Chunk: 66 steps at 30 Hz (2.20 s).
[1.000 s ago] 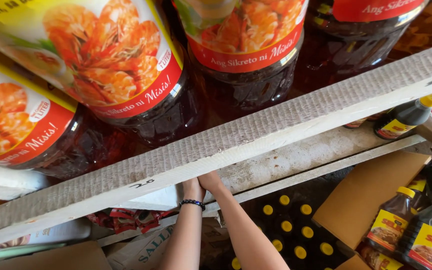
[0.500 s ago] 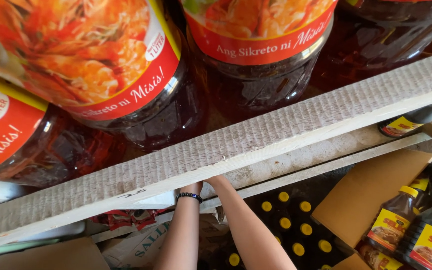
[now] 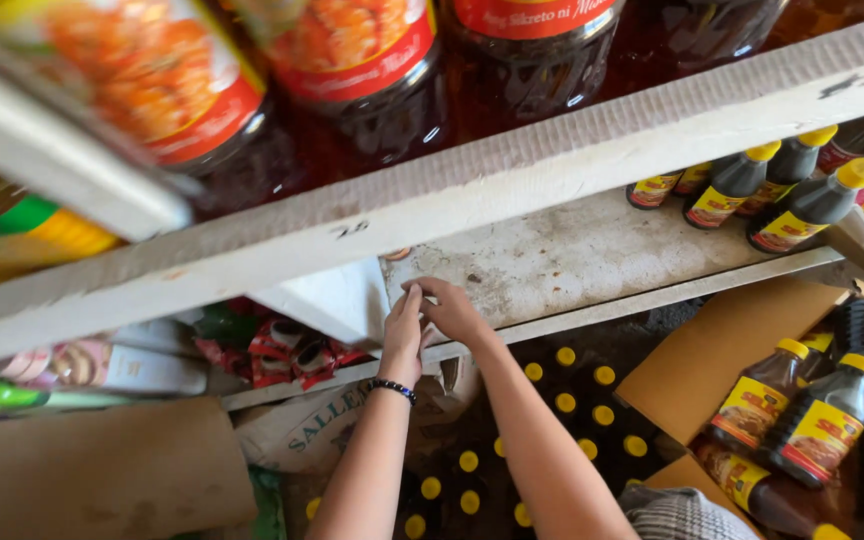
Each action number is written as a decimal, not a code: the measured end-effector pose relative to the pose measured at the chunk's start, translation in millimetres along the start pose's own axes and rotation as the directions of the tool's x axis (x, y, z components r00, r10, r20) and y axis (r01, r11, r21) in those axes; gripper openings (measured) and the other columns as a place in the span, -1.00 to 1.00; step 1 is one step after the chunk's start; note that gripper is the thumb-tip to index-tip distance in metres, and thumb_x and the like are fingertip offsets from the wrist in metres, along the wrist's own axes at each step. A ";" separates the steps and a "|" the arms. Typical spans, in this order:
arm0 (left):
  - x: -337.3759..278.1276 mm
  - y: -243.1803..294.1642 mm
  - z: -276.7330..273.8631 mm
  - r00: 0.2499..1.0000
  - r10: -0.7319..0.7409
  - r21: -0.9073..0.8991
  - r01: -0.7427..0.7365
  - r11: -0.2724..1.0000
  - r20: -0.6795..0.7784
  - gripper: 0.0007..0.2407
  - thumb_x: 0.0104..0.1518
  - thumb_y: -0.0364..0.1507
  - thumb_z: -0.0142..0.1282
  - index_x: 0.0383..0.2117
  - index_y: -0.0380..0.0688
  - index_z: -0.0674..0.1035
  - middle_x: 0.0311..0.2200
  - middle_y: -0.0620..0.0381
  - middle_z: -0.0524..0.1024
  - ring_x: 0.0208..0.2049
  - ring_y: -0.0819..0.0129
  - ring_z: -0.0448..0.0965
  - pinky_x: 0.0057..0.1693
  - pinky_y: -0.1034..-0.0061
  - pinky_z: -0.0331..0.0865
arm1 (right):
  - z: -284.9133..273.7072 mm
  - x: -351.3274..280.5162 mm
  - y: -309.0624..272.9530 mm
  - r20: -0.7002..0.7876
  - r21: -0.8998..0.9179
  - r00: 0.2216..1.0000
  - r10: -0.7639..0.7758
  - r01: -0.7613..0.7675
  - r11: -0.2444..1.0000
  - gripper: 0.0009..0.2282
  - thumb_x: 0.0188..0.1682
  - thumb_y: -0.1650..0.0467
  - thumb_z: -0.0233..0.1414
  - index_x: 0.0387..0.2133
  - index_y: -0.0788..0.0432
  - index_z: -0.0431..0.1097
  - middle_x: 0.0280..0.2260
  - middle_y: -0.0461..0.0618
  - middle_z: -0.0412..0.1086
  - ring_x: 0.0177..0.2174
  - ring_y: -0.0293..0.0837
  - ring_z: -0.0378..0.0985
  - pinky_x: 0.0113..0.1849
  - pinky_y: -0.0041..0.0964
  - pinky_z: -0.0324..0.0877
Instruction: Stocking grocery shelves with various bottled condiment products from boxes.
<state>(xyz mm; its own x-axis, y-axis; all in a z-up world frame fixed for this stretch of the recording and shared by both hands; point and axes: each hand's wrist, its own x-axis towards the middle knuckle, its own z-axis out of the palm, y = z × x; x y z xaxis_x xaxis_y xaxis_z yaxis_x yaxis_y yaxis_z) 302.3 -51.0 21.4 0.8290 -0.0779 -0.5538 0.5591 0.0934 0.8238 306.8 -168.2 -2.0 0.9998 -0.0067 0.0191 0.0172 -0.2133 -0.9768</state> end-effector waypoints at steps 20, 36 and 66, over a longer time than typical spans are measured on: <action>-154.4 -241.0 -112.7 0.896 0.234 0.492 -0.020 0.870 -0.377 -0.77 0.21 -0.32 0.30 -0.30 -0.29 0.66 -0.47 -0.02 0.65 -0.42 0.10 0.63 -0.24 0.28 0.48 | 33.1 -251.3 36.8 0.263 -0.603 0.907 0.330 -0.112 0.790 -0.83 -0.15 0.37 0.23 -0.32 0.15 0.59 -0.36 0.11 0.56 -0.30 0.12 0.62 -0.23 -0.01 0.50; -175.0 -255.5 -115.1 0.988 0.024 0.766 0.103 0.635 -0.152 -0.76 0.23 -0.40 0.10 -0.01 -0.12 0.62 -0.08 0.00 0.63 -0.08 0.06 0.62 0.01 0.22 0.51 | 84.5 -310.9 100.7 0.382 -0.880 0.872 0.306 0.243 0.407 -0.66 -0.04 0.52 0.04 0.03 0.14 0.27 -0.04 0.17 0.30 -0.06 0.15 0.48 -0.17 -0.07 0.52; -234.6 -126.1 -117.5 0.713 -0.223 0.340 -0.023 0.940 0.665 -0.42 0.02 -0.31 0.35 0.20 -0.20 0.39 0.02 0.02 0.59 0.08 0.32 0.55 0.24 0.43 0.33 | -49.6 -251.9 -13.8 0.336 0.194 0.876 0.345 -0.423 0.885 -0.79 0.00 0.33 0.07 -0.31 0.25 0.54 -0.40 -0.11 0.52 -0.48 -0.32 0.48 -0.40 -0.45 0.39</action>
<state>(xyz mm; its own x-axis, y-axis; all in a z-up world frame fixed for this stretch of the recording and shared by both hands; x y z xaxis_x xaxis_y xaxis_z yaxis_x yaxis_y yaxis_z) 38.8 72.1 33.2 0.4585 -0.7361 -0.4980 0.5022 -0.2477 0.8285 54.1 -212.0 17.3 0.8857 0.2488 -0.3921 -0.4057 0.0038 -0.9140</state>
